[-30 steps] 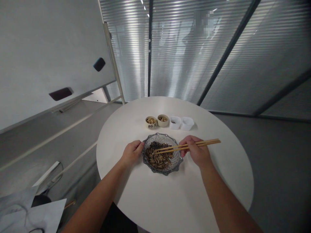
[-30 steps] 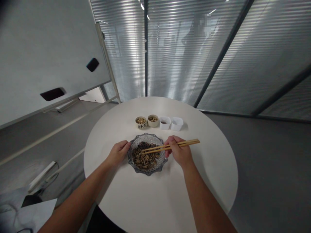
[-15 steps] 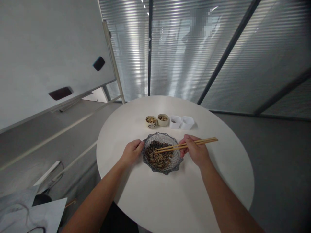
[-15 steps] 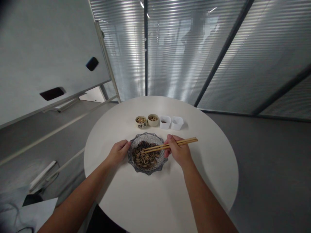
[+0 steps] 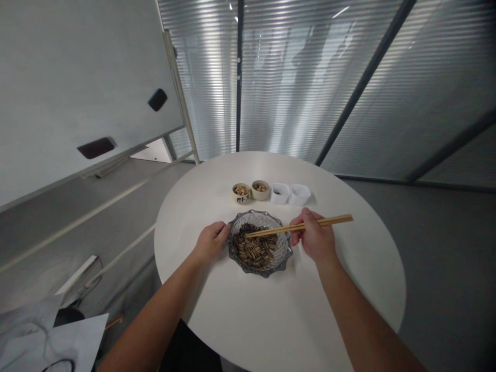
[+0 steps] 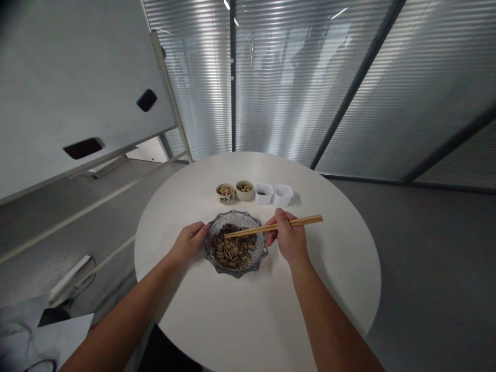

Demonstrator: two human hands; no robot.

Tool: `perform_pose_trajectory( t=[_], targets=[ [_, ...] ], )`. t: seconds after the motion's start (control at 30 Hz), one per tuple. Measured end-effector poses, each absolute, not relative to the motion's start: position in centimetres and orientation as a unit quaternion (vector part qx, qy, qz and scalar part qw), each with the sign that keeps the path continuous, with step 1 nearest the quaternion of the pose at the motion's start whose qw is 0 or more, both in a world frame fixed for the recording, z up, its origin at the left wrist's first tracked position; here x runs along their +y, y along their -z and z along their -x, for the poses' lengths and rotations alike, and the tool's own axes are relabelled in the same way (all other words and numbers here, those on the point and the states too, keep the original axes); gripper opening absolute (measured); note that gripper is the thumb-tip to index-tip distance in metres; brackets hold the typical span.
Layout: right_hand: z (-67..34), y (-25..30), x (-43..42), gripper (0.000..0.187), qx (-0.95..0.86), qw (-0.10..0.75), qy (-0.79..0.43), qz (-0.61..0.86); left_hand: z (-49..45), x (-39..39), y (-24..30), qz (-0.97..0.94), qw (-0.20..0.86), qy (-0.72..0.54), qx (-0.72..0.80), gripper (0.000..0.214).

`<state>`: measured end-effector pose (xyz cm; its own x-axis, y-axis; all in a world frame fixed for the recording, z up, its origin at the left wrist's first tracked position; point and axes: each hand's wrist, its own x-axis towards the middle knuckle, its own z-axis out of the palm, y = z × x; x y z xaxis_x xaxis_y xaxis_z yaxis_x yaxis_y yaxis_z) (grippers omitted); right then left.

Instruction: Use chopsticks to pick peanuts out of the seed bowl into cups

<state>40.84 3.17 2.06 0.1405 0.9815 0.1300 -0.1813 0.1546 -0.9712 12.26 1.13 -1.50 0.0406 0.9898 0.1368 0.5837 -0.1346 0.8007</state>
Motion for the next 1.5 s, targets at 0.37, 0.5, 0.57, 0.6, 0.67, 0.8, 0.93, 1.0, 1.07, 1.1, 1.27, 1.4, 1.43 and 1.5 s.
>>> perform_pose_trajectory(
  t=[0.37, 0.5, 0.57, 0.6, 0.67, 0.8, 0.93, 1.0, 1.07, 1.1, 1.27, 1.4, 1.43, 1.5],
  targets=[
    [-41.9, -2.3, 3.2, 0.050, -0.487, 0.590, -0.492, 0.415, -12.1, 1.3, 1.8, -0.664, 0.286, -0.353, 0.594, 0.047],
    [-42.9, -2.5, 3.0, 0.042, -0.561, 0.500, -0.517, 0.410, -12.1, 1.3, 1.9, -0.661, 0.292, -0.352, 0.595, 0.046],
    [-43.0, -2.7, 2.8, 0.042, -0.575, 0.482, -0.514, 0.416, -12.1, 1.3, 2.0, -0.660, 0.293, -0.352, 0.596, 0.046],
    [-43.0, -2.9, 2.7, 0.043, -0.578, 0.479, -0.510, 0.419, -12.1, 1.3, 2.0, -0.660, 0.293, -0.352, 0.596, 0.046],
    [-42.8, -3.1, 2.6, 0.045, -0.580, 0.480, -0.501, 0.428, -12.1, 1.3, 2.0, -0.659, 0.291, -0.351, 0.598, 0.046],
    [-42.1, -3.2, 2.4, 0.048, -0.582, 0.476, -0.492, 0.439, -12.1, 1.3, 1.9, -0.662, 0.286, -0.354, 0.596, 0.046],
    [-41.3, -3.0, 2.2, 0.052, -0.585, 0.492, -0.464, 0.447, -12.2, 1.2, 1.8, -0.659, 0.288, -0.355, 0.597, 0.046],
    [-40.9, -3.0, 2.0, 0.053, -0.584, 0.506, -0.444, 0.452, -12.2, 1.2, 1.7, -0.659, 0.289, -0.355, 0.597, 0.046],
    [-40.7, -3.0, 1.9, 0.054, -0.579, 0.519, -0.429, 0.460, -12.2, 1.2, 1.7, -0.660, 0.289, -0.355, 0.596, 0.046],
    [-40.6, -2.9, 1.9, 0.055, -0.574, 0.525, -0.423, 0.464, -12.3, 1.2, 1.7, -0.660, 0.290, -0.355, 0.595, 0.046],
    [-40.8, -2.4, 2.3, 0.055, -0.531, 0.559, -0.424, 0.475, -12.3, 1.2, 1.8, -0.657, 0.293, -0.358, 0.595, 0.046],
    [-41.1, -2.2, 2.6, 0.053, -0.515, 0.576, -0.429, 0.469, -12.2, 1.3, 1.8, -0.663, 0.286, -0.352, 0.595, 0.047],
    [-41.2, -2.2, 2.6, 0.052, -0.514, 0.579, -0.429, 0.465, -12.2, 1.3, 1.9, -0.664, 0.285, -0.351, 0.596, 0.047],
    [-41.3, -2.2, 2.6, 0.051, -0.516, 0.583, -0.430, 0.457, -12.1, 1.3, 1.9, -0.664, 0.285, -0.350, 0.596, 0.047]
  ],
)
